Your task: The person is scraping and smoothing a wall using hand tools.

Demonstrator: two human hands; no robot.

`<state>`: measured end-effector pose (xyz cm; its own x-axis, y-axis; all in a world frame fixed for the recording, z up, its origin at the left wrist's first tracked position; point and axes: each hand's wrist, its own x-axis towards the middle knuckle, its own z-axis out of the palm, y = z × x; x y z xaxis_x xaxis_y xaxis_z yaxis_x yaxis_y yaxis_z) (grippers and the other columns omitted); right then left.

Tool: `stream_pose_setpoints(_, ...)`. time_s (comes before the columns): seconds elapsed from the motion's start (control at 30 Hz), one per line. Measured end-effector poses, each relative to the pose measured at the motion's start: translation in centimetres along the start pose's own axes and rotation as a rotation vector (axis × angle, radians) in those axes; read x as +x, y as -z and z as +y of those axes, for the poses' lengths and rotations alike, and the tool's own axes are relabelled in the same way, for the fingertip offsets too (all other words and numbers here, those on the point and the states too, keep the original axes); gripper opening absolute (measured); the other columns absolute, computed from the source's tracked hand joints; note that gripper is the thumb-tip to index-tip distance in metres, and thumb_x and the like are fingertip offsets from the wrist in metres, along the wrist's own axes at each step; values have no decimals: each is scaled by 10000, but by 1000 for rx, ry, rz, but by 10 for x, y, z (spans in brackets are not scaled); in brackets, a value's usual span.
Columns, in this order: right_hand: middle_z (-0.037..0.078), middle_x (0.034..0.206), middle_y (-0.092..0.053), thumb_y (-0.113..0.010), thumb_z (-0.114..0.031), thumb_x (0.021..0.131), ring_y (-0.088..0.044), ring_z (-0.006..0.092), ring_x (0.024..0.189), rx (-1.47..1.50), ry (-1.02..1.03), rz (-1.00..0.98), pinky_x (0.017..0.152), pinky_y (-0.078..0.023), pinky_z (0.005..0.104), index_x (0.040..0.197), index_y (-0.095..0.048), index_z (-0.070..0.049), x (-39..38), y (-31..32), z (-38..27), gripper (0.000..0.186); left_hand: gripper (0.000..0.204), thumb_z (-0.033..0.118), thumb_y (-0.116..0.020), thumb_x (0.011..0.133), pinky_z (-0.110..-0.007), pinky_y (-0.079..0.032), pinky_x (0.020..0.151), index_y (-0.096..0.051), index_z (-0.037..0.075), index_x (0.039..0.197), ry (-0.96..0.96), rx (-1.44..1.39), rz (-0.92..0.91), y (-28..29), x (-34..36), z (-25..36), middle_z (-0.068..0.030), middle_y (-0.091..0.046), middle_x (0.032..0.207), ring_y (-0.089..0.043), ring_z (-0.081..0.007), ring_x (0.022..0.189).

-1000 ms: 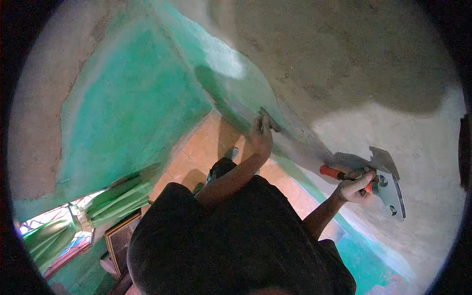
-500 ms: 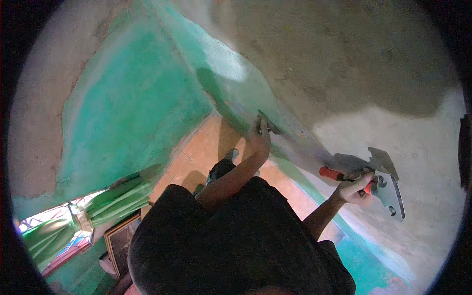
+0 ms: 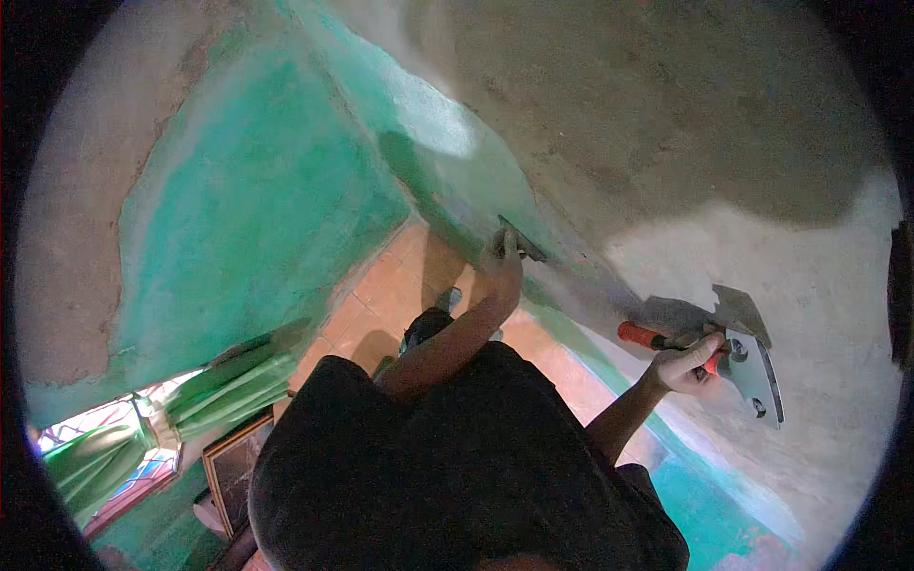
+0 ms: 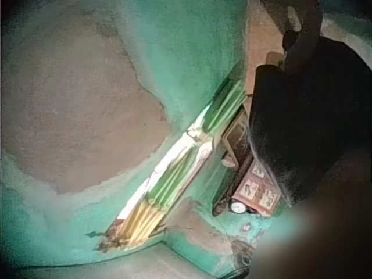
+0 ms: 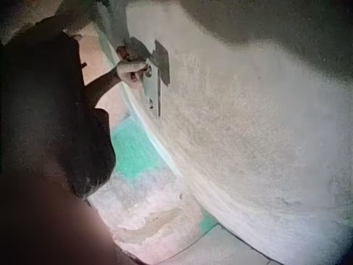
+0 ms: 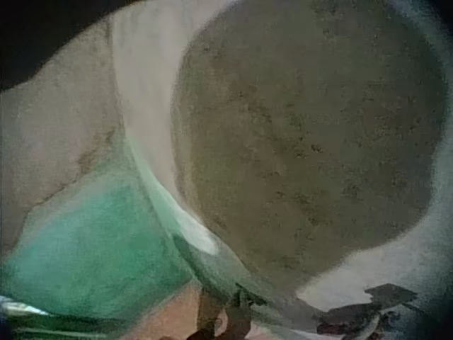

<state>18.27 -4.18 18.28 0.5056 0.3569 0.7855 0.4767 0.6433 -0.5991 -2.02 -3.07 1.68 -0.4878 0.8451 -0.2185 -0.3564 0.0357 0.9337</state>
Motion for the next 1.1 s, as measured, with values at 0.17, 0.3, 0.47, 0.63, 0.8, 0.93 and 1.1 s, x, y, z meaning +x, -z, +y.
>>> stream_pose_setpoints(0.17,138,646,-586,-615,-157,813,-529,165,484,-4,2,-14,454,-421,268,815,-533,71,0,8,12,243,219,200,-458,942,-309,-468,685,-540,3,893,-20,102,153,-4,-1,-14,-66,-581,839,-561,-148,730)
stream_pose_setpoints(0.3,140,660,-594,-613,-159,810,-532,165,496,-42,25,-31,463,-423,266,803,-539,66,0,11,10,237,342,273,-378,959,-345,-443,780,-551,-16,897,-25,-53,92,-9,-8,2,-97,-597,784,-575,-206,778)
stream_pose_setpoints(0.47,155,692,-604,-616,-157,806,-556,180,557,-44,-42,44,507,-438,269,821,-542,70,1,0,-1,239,226,195,-435,951,-317,-475,671,-525,11,856,-64,-91,35,-6,-1,-8,-70,-570,783,-567,-165,686)
stream_pose_setpoints(0.63,144,708,-608,-615,-123,804,-574,192,618,-5,-51,-4,582,-457,286,877,-542,70,-3,11,13,219,291,197,-392,961,-321,-470,749,-537,-13,822,-39,-128,111,-11,-6,13,-74,-573,723,-554,-170,682)
stream_pose_setpoints(0.8,156,770,-613,-618,-115,804,-582,198,662,-69,48,19,611,-462,297,901,-546,78,-2,12,19,228,283,166,-401,957,-308,-470,722,-513,-8,764,-139,-207,-23,-23,-27,47,-79,-574,724,-554,-158,678)
stream_pose_setpoints(0.93,163,818,-607,-624,-134,808,-582,197,685,-100,17,-86,614,-463,297,927,-531,77,-4,21,21,259,285,135,-388,957,-303,-466,688,-492,1,728,-197,-106,-11,-13,-13,15,-71,-564,711,-542,-149,652)
stream_pose_setpoints(1.1,140,762,-606,-625,-145,807,-572,190,651,-54,37,15,595,-457,288,896,-535,76,-3,12,18,254,274,193,-428,953,-310,-482,675,-544,-8,807,-250,19,11,-19,-23,29,-98,-594,751,-576,-157,694)
